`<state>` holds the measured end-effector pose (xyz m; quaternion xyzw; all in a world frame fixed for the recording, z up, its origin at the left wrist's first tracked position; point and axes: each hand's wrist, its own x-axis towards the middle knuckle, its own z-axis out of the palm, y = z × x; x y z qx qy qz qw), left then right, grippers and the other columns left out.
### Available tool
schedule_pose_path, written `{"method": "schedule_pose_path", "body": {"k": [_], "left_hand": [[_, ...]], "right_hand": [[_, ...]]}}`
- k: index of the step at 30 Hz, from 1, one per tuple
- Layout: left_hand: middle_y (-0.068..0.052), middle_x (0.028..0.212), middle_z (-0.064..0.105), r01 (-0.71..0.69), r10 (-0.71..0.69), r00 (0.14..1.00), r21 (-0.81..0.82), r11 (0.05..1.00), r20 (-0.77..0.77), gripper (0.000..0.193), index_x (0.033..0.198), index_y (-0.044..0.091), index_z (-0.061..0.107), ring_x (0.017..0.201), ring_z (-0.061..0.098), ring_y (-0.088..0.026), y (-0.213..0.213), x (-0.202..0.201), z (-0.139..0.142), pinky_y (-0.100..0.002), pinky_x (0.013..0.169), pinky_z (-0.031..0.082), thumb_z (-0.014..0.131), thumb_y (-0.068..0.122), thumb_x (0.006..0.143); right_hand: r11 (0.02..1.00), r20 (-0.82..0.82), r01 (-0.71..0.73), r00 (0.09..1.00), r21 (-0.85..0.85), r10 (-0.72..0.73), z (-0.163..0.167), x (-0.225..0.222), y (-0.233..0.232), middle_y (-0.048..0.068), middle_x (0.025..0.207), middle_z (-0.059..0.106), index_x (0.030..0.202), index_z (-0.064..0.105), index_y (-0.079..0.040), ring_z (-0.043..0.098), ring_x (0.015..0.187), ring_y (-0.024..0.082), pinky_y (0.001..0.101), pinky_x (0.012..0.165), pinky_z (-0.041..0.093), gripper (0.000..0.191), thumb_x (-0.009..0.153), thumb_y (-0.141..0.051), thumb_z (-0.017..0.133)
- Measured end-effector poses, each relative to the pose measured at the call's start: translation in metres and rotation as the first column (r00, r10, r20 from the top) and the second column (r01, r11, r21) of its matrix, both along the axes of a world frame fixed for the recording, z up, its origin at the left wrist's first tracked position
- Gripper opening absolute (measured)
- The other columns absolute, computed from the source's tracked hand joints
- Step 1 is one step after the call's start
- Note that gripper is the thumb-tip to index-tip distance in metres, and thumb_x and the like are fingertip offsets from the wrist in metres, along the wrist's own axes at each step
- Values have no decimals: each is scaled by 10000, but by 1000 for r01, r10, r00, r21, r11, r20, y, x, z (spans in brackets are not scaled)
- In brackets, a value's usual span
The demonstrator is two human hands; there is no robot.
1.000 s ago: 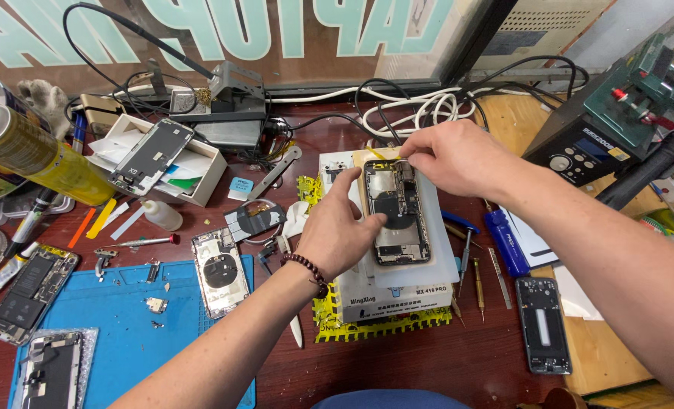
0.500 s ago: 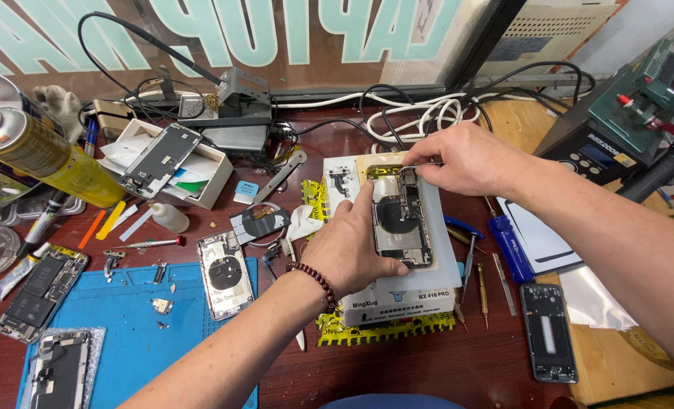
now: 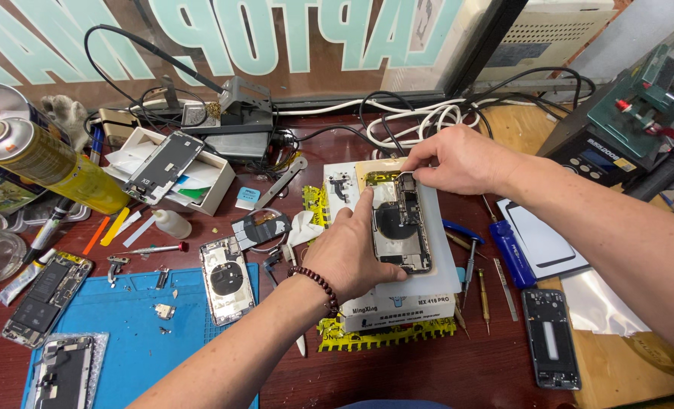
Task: The person works at a cluttered electronics repair bench on a disassembled smartphone. They lift the phone frame, use tweezers to pick at and remove small internal components, reposition the chassis on a box, and continue prying and adjusting parts inside the phone body by hand and with tweezers.
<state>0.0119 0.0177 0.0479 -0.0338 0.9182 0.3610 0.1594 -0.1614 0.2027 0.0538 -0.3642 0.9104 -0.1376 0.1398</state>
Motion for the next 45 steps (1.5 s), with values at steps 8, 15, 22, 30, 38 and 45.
{"method": "schedule_pose_path", "body": {"k": [8, 15, 22, 30, 38, 45], "left_hand": [[-257, 1336, 548, 1, -1, 1000, -11, 1000, 13, 1365, 1598, 80, 127, 1166, 643, -377, 11, 7, -1, -443, 965, 550, 967, 409, 573], [-241, 1353, 545, 7, -6, 1000, -27, 1000, 22, 1380, 1603, 99, 115, 1176, 641, -365, 13, 9, -5, -439, 966, 549, 965, 434, 569], [-241, 1342, 559, 10, -10, 1000, -33, 999, 9, 1381, 1609, 101, 117, 1172, 645, -366, 6, 10, 5, -434, 968, 552, 963, 443, 572], [-261, 1262, 606, 31, -33, 999, -58, 998, -34, 1384, 1594, 62, 113, 1136, 663, -367, 9, 12, 4, -423, 956, 554, 977, 427, 576], [-234, 960, 766, -268, 284, 958, 237, 934, -38, 593, 1362, 32, 584, 890, 776, -351, 14, 6, -5, -451, 799, 623, 712, 209, 810], [-191, 884, 767, -228, 248, 937, 109, 968, -247, 430, 1197, 33, 708, 884, 754, -320, 19, 11, -13, -412, 842, 586, 675, 85, 771]], "right_hand": [[998, 73, 34, 997, -46, -30, -6, 4, 11, 69, 913, 810, 1067, 810, -143, 755, 810, 162, 298, 805, 585, 250, 835, -173, 720], [941, 237, 288, 941, -178, -243, -4, 24, 21, 32, 850, 753, 1133, 766, -92, 681, 742, 105, 290, 690, 563, 259, 894, -154, 689], [852, 373, 403, 887, -335, -273, -1, 78, 38, 10, 812, 729, 1068, 785, -35, 637, 727, 65, 240, 665, 542, 224, 870, -120, 722], [753, 394, 585, 796, -302, -460, 0, 120, 47, -16, 786, 734, 1044, 777, -55, 644, 672, 67, 251, 599, 531, 209, 876, -154, 702], [588, 617, 795, 541, -152, -572, -1, 146, 34, 89, 760, 603, 986, 793, 17, 431, 645, 179, 345, 548, 324, 216, 889, -175, 804], [612, 503, 767, 613, -192, -610, -1, 151, 28, 69, 798, 758, 938, 770, -34, 673, 708, 128, 304, 632, 529, 182, 770, -100, 790]]}}
